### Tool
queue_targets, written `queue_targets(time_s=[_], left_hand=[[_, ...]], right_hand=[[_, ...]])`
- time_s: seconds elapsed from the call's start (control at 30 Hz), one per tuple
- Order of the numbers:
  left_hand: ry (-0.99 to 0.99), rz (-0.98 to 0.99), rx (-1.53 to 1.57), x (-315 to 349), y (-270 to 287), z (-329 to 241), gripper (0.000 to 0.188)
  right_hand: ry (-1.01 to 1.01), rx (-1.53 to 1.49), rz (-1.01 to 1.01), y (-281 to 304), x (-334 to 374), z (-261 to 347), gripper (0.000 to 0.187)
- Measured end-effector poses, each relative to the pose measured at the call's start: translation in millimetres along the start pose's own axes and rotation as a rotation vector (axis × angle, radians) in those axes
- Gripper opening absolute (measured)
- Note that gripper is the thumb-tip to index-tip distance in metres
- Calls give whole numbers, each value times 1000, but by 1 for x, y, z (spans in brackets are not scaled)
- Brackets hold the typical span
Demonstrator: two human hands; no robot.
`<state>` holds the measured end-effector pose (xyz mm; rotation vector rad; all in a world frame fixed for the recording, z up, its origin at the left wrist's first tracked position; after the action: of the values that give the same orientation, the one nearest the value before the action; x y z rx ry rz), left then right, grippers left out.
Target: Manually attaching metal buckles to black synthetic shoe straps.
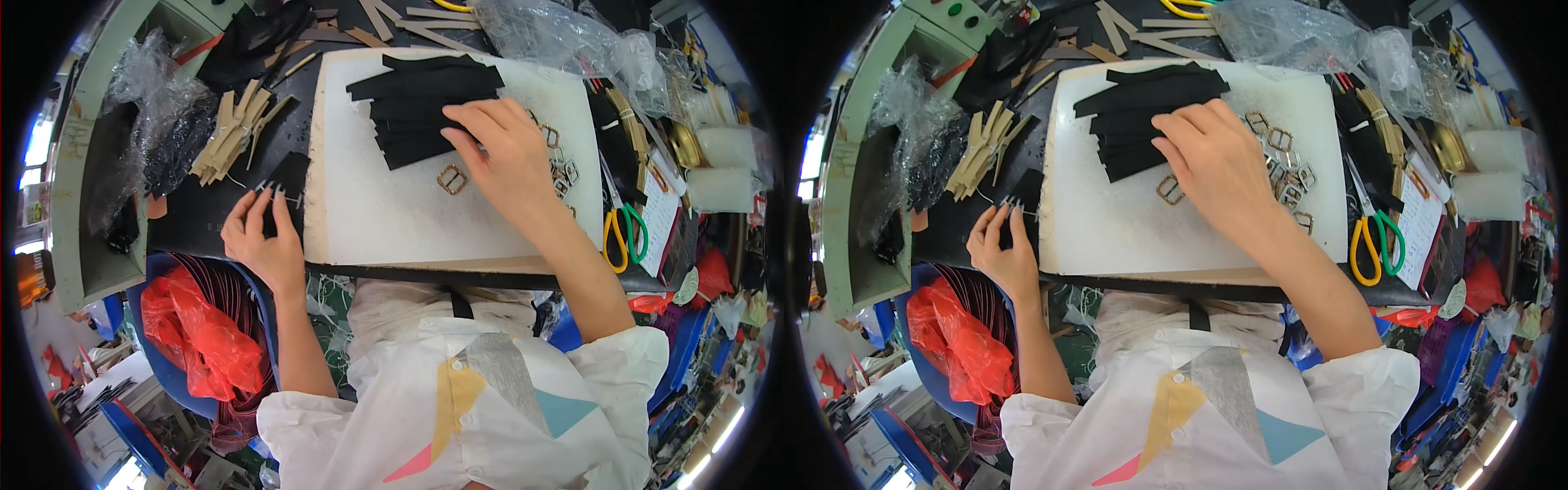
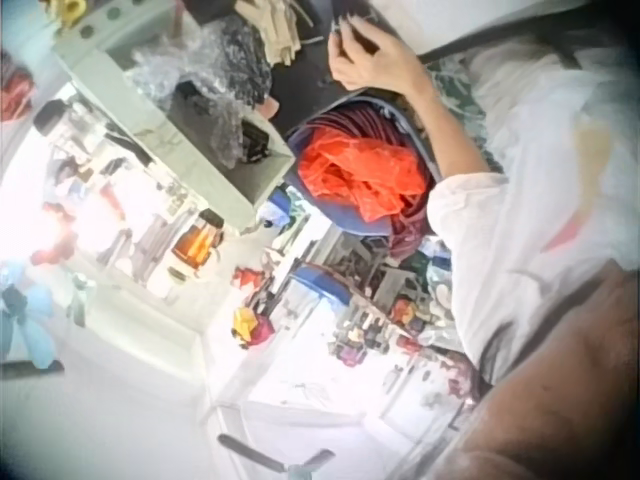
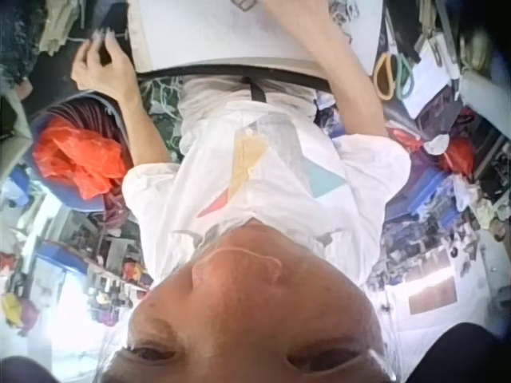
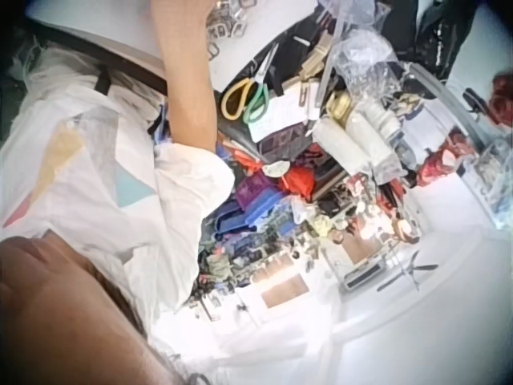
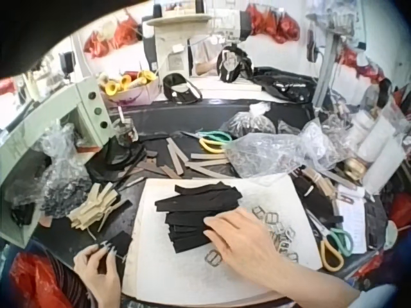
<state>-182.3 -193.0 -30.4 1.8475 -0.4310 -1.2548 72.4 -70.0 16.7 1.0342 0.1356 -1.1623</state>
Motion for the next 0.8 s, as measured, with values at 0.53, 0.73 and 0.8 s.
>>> queue_targets(time_s=[0.53,0.73,0.8], left_hand=[[-156,197,776,-9,16,-117,14],[-47,283,908,-4,11,-109,19],[232,343,1071,-3,9,-97,20]], right_hand=[[-110,20,132,-30,-20,-18,25],[-91,-70,112,-32,-28,0,10],[19,-126,79,-19,-34,29,8]])
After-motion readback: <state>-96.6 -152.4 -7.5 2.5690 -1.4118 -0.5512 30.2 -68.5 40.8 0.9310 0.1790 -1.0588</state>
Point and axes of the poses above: each hand's wrist, its own x-axis away from the middle knuckle, its own y-axis out of the back of the hand, z = x × y, the point moved 9 cm from there along -x, towards the middle knuckle, and after that the axes turned 14 degrees about -x, right-handed, at the moved point
